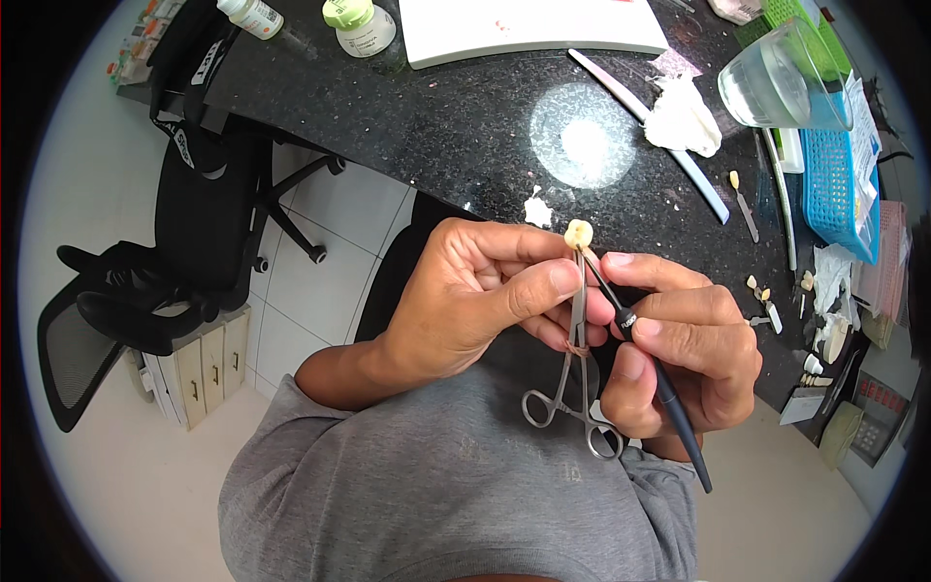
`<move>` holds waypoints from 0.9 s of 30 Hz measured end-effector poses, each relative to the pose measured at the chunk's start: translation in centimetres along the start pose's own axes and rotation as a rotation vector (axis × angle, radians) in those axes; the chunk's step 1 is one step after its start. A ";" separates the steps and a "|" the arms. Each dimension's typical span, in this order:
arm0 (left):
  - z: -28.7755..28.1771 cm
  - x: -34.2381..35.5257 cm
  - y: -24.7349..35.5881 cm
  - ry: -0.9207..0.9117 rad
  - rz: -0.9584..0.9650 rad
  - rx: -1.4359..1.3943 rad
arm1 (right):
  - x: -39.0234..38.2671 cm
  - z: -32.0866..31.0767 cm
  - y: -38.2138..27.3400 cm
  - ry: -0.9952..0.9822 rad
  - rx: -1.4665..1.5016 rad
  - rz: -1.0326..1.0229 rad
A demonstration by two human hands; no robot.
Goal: Applying stains and glazes to a prosthetic tooth using a brush and liquid colors at a laboratory bench.
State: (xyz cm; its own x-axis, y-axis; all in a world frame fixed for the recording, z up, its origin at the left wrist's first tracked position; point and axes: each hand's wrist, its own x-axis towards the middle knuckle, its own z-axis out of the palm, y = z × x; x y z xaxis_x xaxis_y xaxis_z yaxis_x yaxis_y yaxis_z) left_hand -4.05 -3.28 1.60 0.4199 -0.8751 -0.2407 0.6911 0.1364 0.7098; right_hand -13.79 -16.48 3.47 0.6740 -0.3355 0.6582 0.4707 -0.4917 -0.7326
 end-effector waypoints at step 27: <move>-1.1 -0.5 0.4 0.161 0.691 1.118 | -0.8 -2.9 -0.4 -0.031 0.004 0.092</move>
State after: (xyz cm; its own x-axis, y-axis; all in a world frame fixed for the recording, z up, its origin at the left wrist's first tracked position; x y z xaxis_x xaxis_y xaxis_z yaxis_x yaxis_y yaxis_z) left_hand -3.34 -2.24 1.30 0.6059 -0.7054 0.3677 -0.5129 0.0069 0.8584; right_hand -16.13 -18.31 3.79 0.7318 -0.3541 0.5823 0.4080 -0.4568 -0.7905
